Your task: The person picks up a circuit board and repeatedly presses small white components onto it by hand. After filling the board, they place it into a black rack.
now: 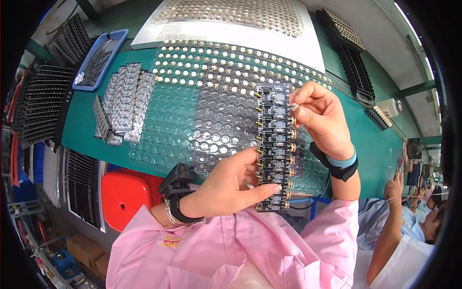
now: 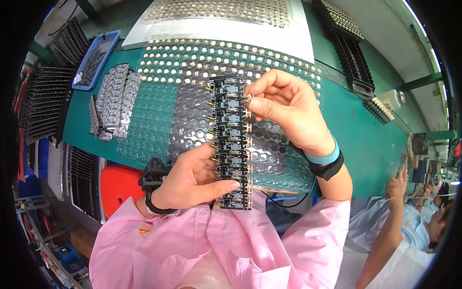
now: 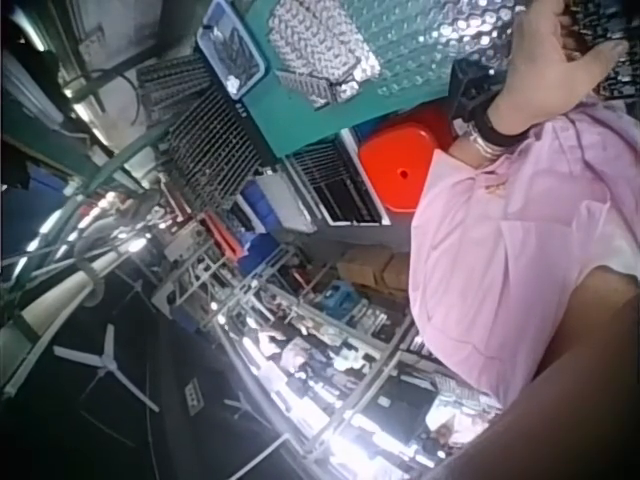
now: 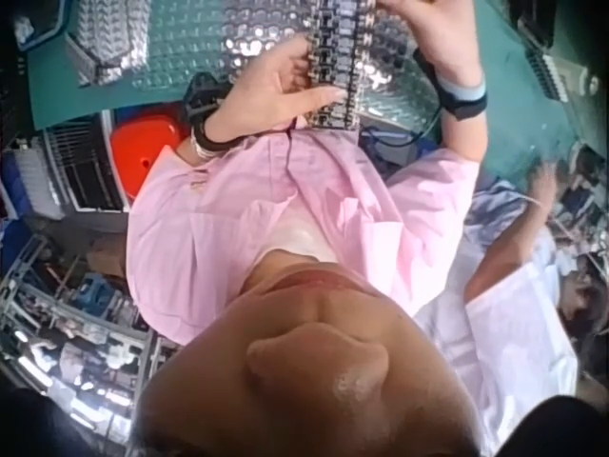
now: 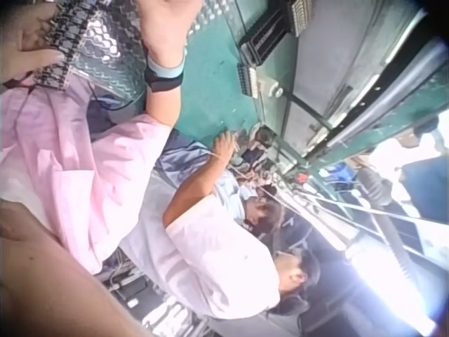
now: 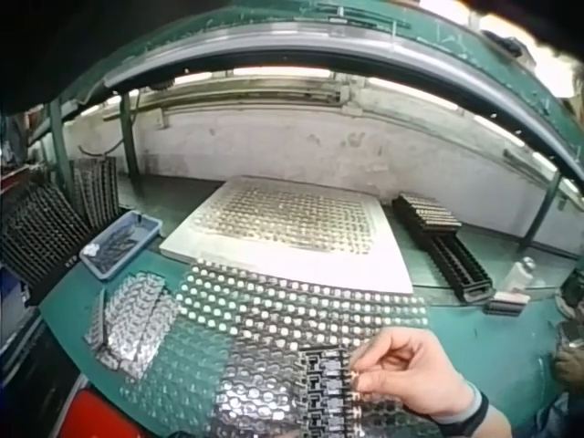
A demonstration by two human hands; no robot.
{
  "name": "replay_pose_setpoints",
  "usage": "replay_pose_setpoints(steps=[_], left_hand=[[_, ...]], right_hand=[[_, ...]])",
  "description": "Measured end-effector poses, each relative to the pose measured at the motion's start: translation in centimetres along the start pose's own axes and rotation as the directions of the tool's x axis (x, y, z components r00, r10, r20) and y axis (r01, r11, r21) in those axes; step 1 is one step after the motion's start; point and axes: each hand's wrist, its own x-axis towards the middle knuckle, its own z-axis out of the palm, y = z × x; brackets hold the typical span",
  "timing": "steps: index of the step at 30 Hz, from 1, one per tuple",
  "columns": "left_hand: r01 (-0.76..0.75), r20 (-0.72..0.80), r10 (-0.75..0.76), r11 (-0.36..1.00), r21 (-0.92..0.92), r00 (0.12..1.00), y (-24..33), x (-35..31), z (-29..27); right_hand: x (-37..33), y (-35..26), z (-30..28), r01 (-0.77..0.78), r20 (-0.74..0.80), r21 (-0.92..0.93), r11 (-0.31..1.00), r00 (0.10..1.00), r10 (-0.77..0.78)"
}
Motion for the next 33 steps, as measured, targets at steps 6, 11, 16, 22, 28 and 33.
replay_pose_setpoints(steps=[6, 11, 16, 22, 28, 33], left_hand=[[0.021, -0.013, -0.021, 0.997, 0.074, 1.0, -0.1, -0.1, -0.3], [0.125, -0.009, -0.125, 0.992, 0.001, 0.992, 1.6, -0.2, -0.2], [0.07, -0.103, -0.062, 0.995, 0.073, 0.993, 1.6, -1.2, -2.1], [-0.012, -0.325, 0.045, 0.995, 0.103, 0.945, 1.6, -1.6, -4.2], [-0.055, -0.296, 0.071, 0.997, 0.06, 0.953, 1.8, -2.6, -4.2], [-0.053, -0.31, 0.063, 0.998, 0.039, 0.949, 2.0, -3.6, -4.4]], right_hand=[[0.0, 0.2, -0.2, 0.057, -0.02, -0.115, 0.992, 0.998, -0.06], [-0.2, -1.0, -1.0, 0.065, -0.022, -0.222, 0.973, 0.997, -0.071], [-0.3, -3.4, -7.0, 0.075, -0.261, -0.718, 0.692, 0.893, -0.367], [1.1, 0.4, -6.3, 0.088, 0.003, -0.91, 0.405, 0.979, -0.206], [5.5, 3.4, -2.5, 0.437, 0.401, -0.878, 0.197, 0.894, -0.199], [6.7, 4.6, -1.9, 0.483, 0.453, -0.86, 0.165, 0.871, -0.191]])
